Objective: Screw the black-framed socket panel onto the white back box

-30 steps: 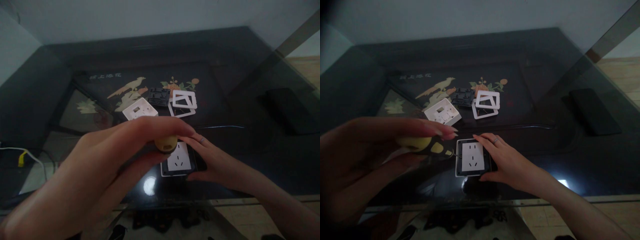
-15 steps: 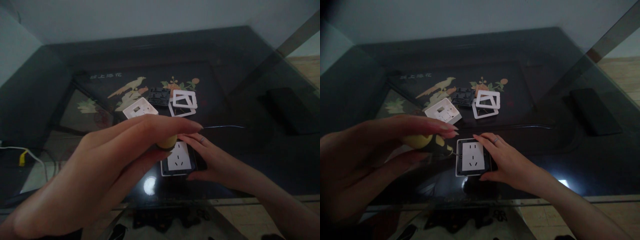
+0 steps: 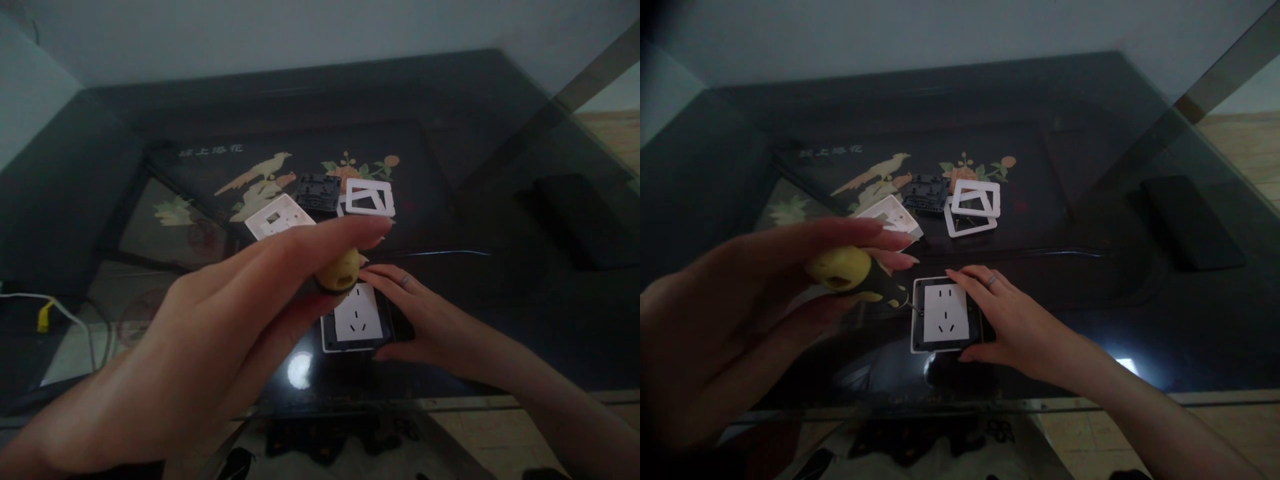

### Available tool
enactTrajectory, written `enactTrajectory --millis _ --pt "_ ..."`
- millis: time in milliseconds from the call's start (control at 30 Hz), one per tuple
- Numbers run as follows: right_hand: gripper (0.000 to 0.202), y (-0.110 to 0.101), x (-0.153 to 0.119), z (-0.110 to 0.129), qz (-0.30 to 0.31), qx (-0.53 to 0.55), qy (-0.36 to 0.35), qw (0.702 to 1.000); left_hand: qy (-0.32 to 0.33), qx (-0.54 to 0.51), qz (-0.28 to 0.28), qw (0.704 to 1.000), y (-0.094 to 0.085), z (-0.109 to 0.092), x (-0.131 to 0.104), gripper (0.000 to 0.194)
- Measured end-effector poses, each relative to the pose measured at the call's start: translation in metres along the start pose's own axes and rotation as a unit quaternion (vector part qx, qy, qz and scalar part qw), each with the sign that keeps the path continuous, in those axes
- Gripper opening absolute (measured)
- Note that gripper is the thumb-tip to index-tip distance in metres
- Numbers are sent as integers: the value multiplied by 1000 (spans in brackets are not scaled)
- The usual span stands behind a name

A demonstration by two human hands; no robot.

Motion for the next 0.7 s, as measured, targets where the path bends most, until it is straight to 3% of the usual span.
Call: enactTrajectory --millis 67,200,267,367,467,700 --pt "97 0 1 1 -3 -6 -6 1000 33 13 -13 999 -2 -5 2 38" --pt "97 1 1 1 0 -10 -9 1000 50 66 -96 992 -11 -8 6 22" --pt "98 1 0 0 2 -8 -6 1000 34 69 -88 993 -10 -6 5 28" --pt "99 1 0 -1 1 -11 -8 1000 -7 29 -25 999 -6 0 1 38" --pt "96 0 0 0 -4 -10 -15 1000 -7 8 11 1000 -3 0 -1 36" --pt "95 0 -1 1 0 -9 -13 1000 40 34 -77 996 -8 -8 7 18"
Point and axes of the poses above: each hand's wrist, its own x-axis towards the middle knuckle, its own y-axis out of the palm, z = x × y, the point moved 6 cm from there along x, towards the middle knuckle, and after that the axes turned 4 degrees about y, right-handed, at the moved point
